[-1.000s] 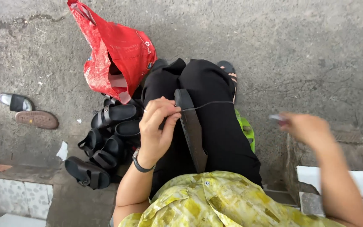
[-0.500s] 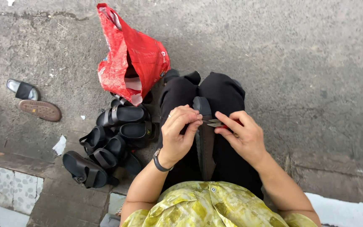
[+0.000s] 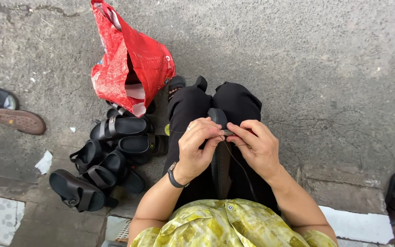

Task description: A person is hand-stitching the sole of a black sandal to repair it while sitting on the ground.

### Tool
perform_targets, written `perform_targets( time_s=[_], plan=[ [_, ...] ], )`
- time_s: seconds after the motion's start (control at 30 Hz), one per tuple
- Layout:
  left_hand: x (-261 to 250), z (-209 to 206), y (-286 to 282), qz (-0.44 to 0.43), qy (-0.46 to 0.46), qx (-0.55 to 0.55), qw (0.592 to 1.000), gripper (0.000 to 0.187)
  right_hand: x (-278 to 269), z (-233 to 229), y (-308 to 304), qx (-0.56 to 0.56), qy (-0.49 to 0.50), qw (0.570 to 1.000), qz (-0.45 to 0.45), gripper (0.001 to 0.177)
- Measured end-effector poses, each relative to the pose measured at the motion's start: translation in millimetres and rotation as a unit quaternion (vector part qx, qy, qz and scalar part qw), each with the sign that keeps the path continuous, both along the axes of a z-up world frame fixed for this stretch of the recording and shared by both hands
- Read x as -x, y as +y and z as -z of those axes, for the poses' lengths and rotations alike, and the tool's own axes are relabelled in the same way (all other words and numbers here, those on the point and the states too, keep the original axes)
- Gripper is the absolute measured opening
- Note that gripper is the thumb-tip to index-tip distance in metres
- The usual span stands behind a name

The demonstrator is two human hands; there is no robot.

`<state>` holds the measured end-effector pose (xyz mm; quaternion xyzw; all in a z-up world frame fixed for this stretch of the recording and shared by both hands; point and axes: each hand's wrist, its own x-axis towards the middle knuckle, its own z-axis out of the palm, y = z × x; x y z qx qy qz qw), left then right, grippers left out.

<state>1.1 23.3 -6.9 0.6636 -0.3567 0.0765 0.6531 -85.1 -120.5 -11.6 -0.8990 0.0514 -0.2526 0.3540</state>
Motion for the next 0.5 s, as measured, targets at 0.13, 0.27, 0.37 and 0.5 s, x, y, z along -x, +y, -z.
perform_targets(
  time_s=[0.13, 0.27, 0.37, 0.5],
  plan=[
    [-7.6, -11.9, 8.6, -0.006, 0.045, 0.033, 0.998, 0.005, -0.7, -8.7, -5.8, 0.014, 0.010, 1.000, -0.015, 0.021],
    [-22.7, 3.1, 29.2, -0.121, -0.035, -0.102, 0.987, 0.031, 2.3, -21.3, -17.9, -0.019, 0.018, 0.999, -0.029, 0.032],
    [-26.9, 6.3, 38.4, -0.157, -0.115, -0.210, 0.958, 0.056, 5.8, -33.1, -28.0, 0.045, 0.027, 0.998, -0.026, 0.036],
    [-13.9, 9.1, 46.8, -0.054, -0.105, -0.242, 0.963, 0.028, -0.7, -52.7, -23.9, 0.197, 0.038, 0.978, -0.056, 0.027]
  ],
)
